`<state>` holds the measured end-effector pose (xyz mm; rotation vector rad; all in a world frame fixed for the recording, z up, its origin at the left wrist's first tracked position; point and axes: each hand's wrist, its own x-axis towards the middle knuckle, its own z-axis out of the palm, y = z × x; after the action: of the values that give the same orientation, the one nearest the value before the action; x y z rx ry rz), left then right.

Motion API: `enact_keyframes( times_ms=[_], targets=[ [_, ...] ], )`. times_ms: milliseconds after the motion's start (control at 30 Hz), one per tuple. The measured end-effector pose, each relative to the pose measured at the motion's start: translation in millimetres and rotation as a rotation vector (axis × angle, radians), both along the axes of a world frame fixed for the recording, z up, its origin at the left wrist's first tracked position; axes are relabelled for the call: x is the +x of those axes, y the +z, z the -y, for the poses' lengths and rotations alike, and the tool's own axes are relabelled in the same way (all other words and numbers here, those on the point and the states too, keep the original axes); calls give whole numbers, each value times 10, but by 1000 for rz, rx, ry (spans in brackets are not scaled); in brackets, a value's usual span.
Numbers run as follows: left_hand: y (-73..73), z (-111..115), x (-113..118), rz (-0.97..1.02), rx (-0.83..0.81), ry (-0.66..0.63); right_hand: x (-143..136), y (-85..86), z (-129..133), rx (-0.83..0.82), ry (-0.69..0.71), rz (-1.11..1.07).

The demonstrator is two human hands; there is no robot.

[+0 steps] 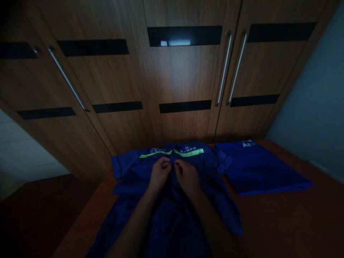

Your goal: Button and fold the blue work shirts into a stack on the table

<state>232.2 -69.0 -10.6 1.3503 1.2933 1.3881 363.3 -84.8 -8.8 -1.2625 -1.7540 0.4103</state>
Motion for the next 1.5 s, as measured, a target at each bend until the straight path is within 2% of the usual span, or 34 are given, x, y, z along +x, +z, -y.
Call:
enact_keyframes(
  times_ms=[133,467,700,933,1233,1400,1500],
  targets=[
    [27,11,0,-40,19,-17,49,-6,-20,-27,-49,16],
    [36,50,13,-164,101,-115,63,-29,-46,29,-10,-46],
    [71,53,6,-169,104,-163,79,-42,-82,-175,27,-328],
    [26,25,1,-135,83,-187,79,-38,-100,-320,82,-538],
    [37,64,-17,-313,108,-85,86,-65,-96,-443,178,-647],
    [209,112,-107,-476,136,-40,195,11,-87,-463,270,-550],
    [328,120,-140,-567,260,92,222,20,-51,-496,335,-470]
  ],
)
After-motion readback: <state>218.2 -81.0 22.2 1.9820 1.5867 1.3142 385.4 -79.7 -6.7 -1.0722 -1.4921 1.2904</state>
